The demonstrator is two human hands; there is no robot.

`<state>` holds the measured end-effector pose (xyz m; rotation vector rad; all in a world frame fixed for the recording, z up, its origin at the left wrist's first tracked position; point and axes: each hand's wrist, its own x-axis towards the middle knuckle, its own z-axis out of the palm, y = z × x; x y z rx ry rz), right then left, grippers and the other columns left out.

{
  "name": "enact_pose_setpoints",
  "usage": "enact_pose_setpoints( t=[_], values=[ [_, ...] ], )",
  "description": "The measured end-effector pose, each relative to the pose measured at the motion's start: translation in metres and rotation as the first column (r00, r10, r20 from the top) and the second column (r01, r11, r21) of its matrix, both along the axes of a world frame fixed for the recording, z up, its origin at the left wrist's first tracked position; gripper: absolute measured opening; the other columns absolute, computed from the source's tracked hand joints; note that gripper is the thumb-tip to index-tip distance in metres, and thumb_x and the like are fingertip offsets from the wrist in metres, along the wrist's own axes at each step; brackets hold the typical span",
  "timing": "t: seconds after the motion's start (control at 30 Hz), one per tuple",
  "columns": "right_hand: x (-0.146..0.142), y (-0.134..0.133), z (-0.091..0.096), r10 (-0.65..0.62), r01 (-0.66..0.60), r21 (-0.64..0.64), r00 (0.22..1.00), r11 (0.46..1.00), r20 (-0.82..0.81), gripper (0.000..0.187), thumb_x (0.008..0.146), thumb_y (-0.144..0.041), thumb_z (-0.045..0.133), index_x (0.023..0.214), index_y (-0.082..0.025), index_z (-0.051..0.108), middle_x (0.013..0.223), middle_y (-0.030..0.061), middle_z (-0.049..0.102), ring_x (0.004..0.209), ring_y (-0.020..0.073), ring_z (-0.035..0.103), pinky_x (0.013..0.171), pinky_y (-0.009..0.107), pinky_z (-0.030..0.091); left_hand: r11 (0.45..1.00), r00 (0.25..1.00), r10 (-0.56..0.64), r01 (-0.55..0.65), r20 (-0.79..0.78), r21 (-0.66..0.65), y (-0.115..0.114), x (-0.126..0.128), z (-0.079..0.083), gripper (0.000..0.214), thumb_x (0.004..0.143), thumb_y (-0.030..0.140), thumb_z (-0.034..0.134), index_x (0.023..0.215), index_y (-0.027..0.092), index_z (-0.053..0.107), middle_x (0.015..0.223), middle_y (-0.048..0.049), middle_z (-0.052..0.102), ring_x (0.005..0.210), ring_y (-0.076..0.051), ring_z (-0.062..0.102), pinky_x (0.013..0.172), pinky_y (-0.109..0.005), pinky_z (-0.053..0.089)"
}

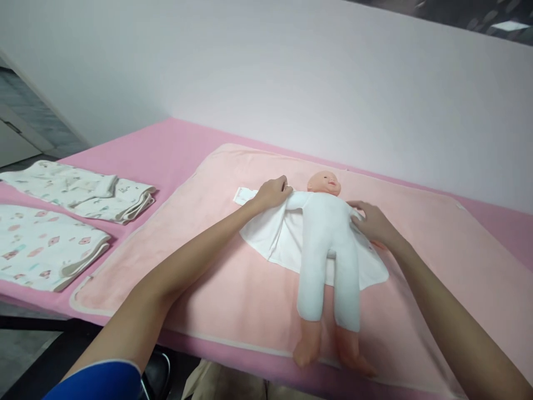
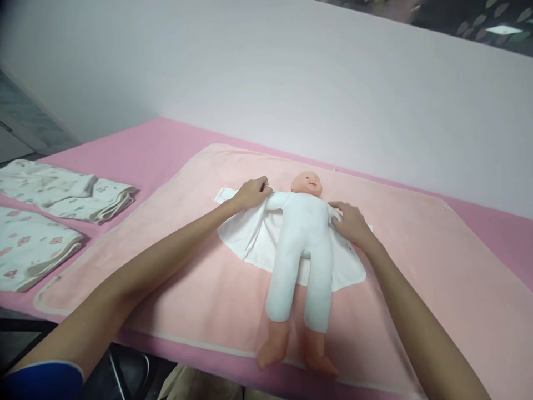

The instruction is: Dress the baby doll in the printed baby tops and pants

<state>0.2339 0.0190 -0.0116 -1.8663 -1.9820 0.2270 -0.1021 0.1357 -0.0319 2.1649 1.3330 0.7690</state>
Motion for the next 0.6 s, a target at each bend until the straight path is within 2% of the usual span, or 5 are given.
enact_pose_setpoints(
  t=[0.07,0.13,0.33,0.43,0.6],
  values=[
    [0.017,-0.004,-0.011,0.030,-0.032,-0.091,0.999,0.995,-0.029,0.061,0.087,-0.042,0.066,0.146,-0.023,0.065,0.147,0.0154,0.074,0.130,0.0390,0.070,0.110,0.055,0.056,1.000,1.000,0.011,-0.011,-0.005,0.019,0.001,0.005,0.000,0.016,0.101,0.031,0.048,0.088,0.026,0.042,0.079,-0.0013,0.062,0.074,-0.022,0.058,0.070,-0.034,0.036],
    [0.017,0.001,-0.020,0.055,-0.054,-0.051,0.999,0.997,0.002,0.068,0.085,-0.045,0.067,0.147,-0.020,0.063,0.148,0.0191,0.072,0.132,0.0415,0.069,0.112,0.057,0.055,1.000,1.000,0.016,-0.016,0.004,0.018,0.002,0.013,0.000,0.015,0.102,0.029,0.046,0.088,0.026,0.040,0.078,-0.0006,0.060,0.074,-0.022,0.057,0.071,-0.034,0.035],
    [-0.015,0.036,-0.020,0.159,-0.154,0.104,0.986,0.983,-0.048,0.050,0.086,-0.032,0.057,0.134,-0.019,0.065,0.140,0.0168,0.074,0.127,0.0366,0.069,0.109,0.052,0.054,0.999,0.996,0.042,-0.040,0.077,-0.023,0.005,0.035,0.001,0.020,0.104,0.031,0.046,0.087,0.026,0.037,0.083,-0.0005,0.059,0.078,-0.021,0.055,0.075,-0.033,0.038],
    [-0.021,0.032,-0.026,0.130,-0.132,0.147,0.991,0.980,0.017,0.048,0.085,-0.029,0.056,0.131,-0.018,0.066,0.134,0.0186,0.072,0.123,0.0386,0.065,0.107,0.055,0.052,0.999,0.999,0.041,-0.041,0.032,-0.013,-0.001,0.032,0.004,0.019,0.103,0.032,0.048,0.088,0.026,0.039,0.083,-0.0012,0.061,0.079,-0.023,0.057,0.077,-0.035,0.041],
    [-0.025,-0.012,-0.055,-0.025,-0.041,0.495,0.992,0.868,0.127,0.018,0.097,-0.029,0.056,0.110,-0.020,0.064,0.124,0.0194,0.068,0.114,0.0363,0.060,0.100,0.050,0.050,0.930,0.992,0.109,-0.079,-0.064,0.359,-0.026,0.044,0.021,0.009,0.096,0.030,0.061,0.097,0.023,0.055,0.109,-0.0108,0.072,0.112,-0.032,0.062,0.099,-0.045,0.045]
  ],
)
